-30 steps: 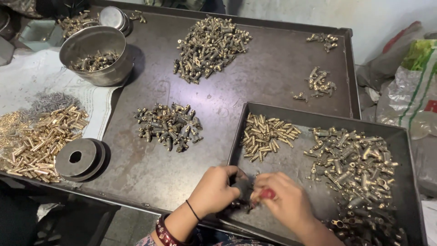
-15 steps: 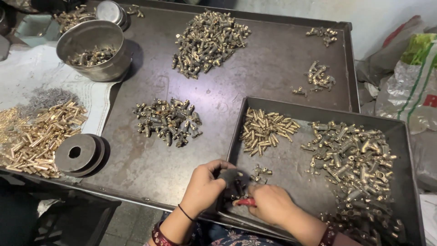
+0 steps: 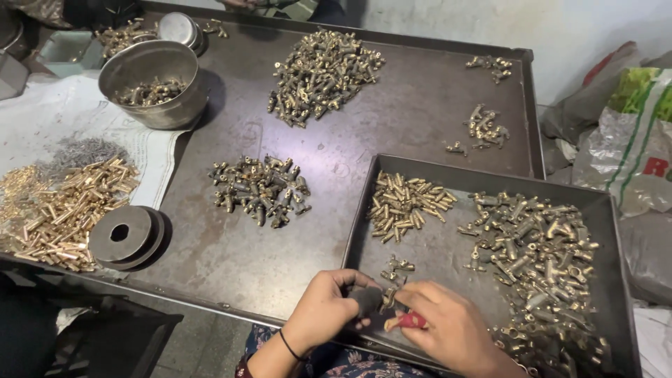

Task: Sorting and inspecting small brass metal fittings on a fabrication table.

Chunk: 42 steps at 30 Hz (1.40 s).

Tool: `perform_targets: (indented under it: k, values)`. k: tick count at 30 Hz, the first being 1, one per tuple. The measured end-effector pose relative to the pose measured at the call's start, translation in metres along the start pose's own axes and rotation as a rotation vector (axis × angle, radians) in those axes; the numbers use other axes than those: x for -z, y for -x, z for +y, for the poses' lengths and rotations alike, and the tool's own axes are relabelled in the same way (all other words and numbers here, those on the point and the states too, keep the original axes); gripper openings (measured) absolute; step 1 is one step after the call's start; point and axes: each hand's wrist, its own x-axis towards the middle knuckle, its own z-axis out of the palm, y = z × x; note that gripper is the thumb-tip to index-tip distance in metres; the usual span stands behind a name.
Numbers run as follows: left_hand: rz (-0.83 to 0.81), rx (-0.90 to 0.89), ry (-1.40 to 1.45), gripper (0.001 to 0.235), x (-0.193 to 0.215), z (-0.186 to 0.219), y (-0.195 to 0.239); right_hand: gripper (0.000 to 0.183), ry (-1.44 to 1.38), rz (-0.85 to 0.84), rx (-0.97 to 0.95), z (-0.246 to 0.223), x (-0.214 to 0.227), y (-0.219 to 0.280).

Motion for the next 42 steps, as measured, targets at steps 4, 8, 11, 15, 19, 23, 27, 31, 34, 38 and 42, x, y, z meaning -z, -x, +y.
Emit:
perform_targets:
  k: [4, 8, 11, 15, 19, 23, 27, 31, 34, 38, 42]
  values:
    - [0.096, -0.323, -0.368, 0.026, -0.009, 0.007, 0.013, 0.043, -0.009, -0.001, -0.081, -0.001, -0.004, 0.004]
    - [0.208, -0.754, -0.827, 0.044, -0.018, 0.017, 0.027, 0.046, -0.075, 0.021, -0.205, -0.002, -0.011, -0.001]
    - [0.16, -0.673, -0.909, 0.05, -0.016, 0.006, 0.021, 0.047, -0.038, 0.025, -0.114, 0.0, -0.014, -0.006]
    - [0.131, -0.693, -0.745, 0.049, -0.016, 0.018, 0.016, 0.035, -0.383, -0.044, -0.337, 0.03, -0.037, 0.003]
    - [0.073, -0.602, -0.782, 0.069, 0.007, 0.016, -0.006, 0.031, -0.715, -0.182, -0.622, 0.066, -0.032, -0.024]
    - [0.435, -0.655, -0.996, 0.059, 0.057, 0.034, -0.051, 0.023, -0.326, -0.209, -0.697, 0.124, -0.024, -0.068]
    - [0.804, -0.578, -1.162, 0.058, 0.139, 0.037, -0.115, 0.021, 0.434, -0.218, -0.549, 0.162, -0.042, -0.087]
    - [0.965, -0.453, -1.347, 0.056, 0.185, 0.008, -0.155, 0.027, 0.528, -0.233, -0.58, 0.165, -0.054, -0.088]
    - [1.01, -0.375, -1.41, 0.051, 0.169, 0.011, -0.153, 0.033, 0.541, -0.168, -0.573, 0.167, -0.054, -0.084]
    - [0.911, -0.551, -1.065, 0.063, 0.102, 0.021, -0.12, 0.025, 0.493, -0.222, -0.67, 0.142, -0.031, -0.086]
    - [0.344, -0.661, -0.469, 0.052, 0.012, 0.023, -0.061, 0.018, -0.806, -0.081, -1.017, 0.099, -0.016, -0.057]
